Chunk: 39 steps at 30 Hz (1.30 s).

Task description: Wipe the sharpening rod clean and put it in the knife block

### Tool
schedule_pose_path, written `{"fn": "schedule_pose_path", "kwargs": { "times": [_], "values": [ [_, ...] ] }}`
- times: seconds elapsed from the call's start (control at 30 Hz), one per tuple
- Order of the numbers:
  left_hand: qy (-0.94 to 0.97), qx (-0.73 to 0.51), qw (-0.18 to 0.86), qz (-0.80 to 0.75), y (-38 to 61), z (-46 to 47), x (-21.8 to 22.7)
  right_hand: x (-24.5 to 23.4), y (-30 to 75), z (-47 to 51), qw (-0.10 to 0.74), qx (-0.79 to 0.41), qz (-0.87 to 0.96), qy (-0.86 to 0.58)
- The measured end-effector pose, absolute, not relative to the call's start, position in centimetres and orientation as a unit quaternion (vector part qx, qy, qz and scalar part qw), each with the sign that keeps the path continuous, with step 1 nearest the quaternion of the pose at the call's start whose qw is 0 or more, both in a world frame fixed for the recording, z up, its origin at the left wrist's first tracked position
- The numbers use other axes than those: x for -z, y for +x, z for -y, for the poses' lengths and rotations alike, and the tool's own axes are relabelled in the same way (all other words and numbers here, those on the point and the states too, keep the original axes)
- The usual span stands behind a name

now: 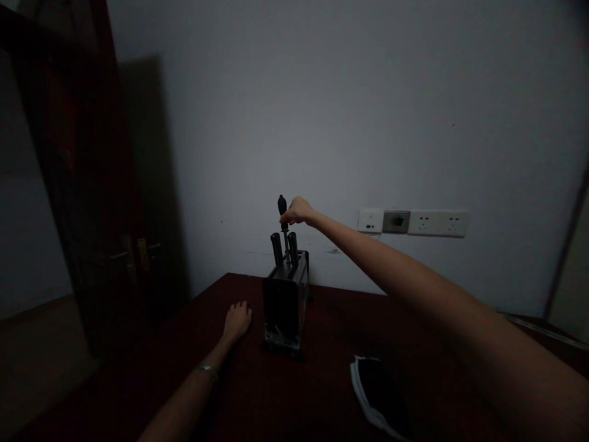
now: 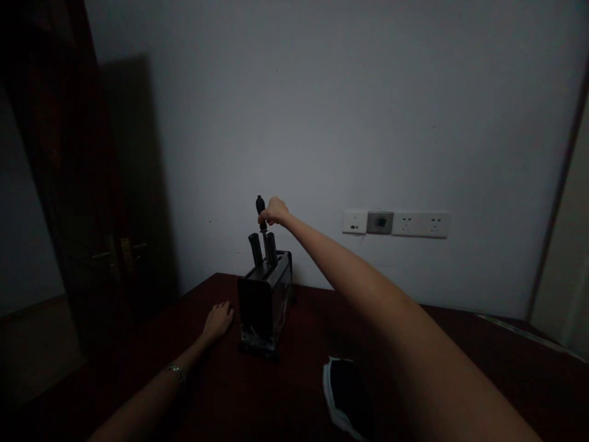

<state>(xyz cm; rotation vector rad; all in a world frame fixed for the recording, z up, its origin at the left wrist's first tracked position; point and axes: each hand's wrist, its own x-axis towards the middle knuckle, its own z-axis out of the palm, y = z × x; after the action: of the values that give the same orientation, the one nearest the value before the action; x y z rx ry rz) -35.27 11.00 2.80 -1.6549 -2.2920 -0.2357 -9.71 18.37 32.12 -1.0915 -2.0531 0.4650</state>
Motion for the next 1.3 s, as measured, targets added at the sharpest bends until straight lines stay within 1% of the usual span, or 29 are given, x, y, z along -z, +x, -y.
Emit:
{"fn": "schedule_pose_path", "kwargs": {
  "times": [0.17, 0.3, 0.4, 0.5, 0.57, 0.63, 0.73, 0.83, 0.9, 1.0, 1.1, 1.17, 1.3],
  "values": [
    [-0.580, 0.113, 0.137, 0.795, -35.3, -10.9, -2.9, -32.0, -9.9, -18.1, 0.342, -0.180, 0.812, -0.437],
    [-0.572, 0.160, 0.107, 0.797, -35.3, -10.9, -2.9, -31.8, -10.1, -18.0, 0.315, -0.186, 0.821, -0.439],
    [-0.553, 0.217, 0.070, 0.802, -35.6, -10.9, -3.2, -31.8, -10.3, -18.1, 0.302, -0.190, 0.826, -0.438],
    [-0.518, 0.299, 0.028, 0.801, -36.0, -11.2, -5.0, -31.9, -10.4, -18.4, 0.291, -0.192, 0.828, -0.440],
    [-0.495, 0.368, 0.014, 0.787, -36.1, -11.9, -7.6, -31.9, -10.5, -18.4, 0.285, -0.192, 0.829, -0.442],
    [-0.482, 0.439, 0.014, 0.758, -35.7, -12.8, -11.4, -31.9, -10.5, -18.3, 0.280, -0.191, 0.829, -0.444],
    [-0.492, 0.532, 0.023, 0.689, -33.7, -14.4, -18.9, -31.8, -10.4, -18.1, 0.275, -0.188, 0.831, -0.446],
    [-0.537, 0.580, 0.037, 0.612, -30.6, -15.0, -26.2, -31.6, -10.3, -18.1, 0.268, -0.186, 0.834, -0.445],
    [-0.587, 0.576, 0.033, 0.568, -28.5, -14.9, -30.0, -31.3, -10.3, -18.3, 0.263, -0.185, 0.836, -0.444],
    [-0.729, 0.454, 0.019, 0.512, -26.2, -14.5, -33.1, -31.1, -10.2, -18.7, 0.261, -0.183, 0.838, -0.443],
    [-0.804, 0.317, 0.001, 0.503, -25.2, -14.4, -33.9, -30.9, -10.2, -18.9, 0.261, -0.180, 0.838, -0.444],
    [-0.828, 0.254, -0.010, 0.500, -25.0, -14.6, -34.0, -30.8, -10.1, -19.0, 0.260, -0.178, 0.838, -0.446],
    [-0.836, 0.203, -0.019, 0.509, -24.9, -15.1, -34.0, -30.8, -10.0, -19.0, 0.258, -0.172, 0.837, -0.450]
  ]
}}
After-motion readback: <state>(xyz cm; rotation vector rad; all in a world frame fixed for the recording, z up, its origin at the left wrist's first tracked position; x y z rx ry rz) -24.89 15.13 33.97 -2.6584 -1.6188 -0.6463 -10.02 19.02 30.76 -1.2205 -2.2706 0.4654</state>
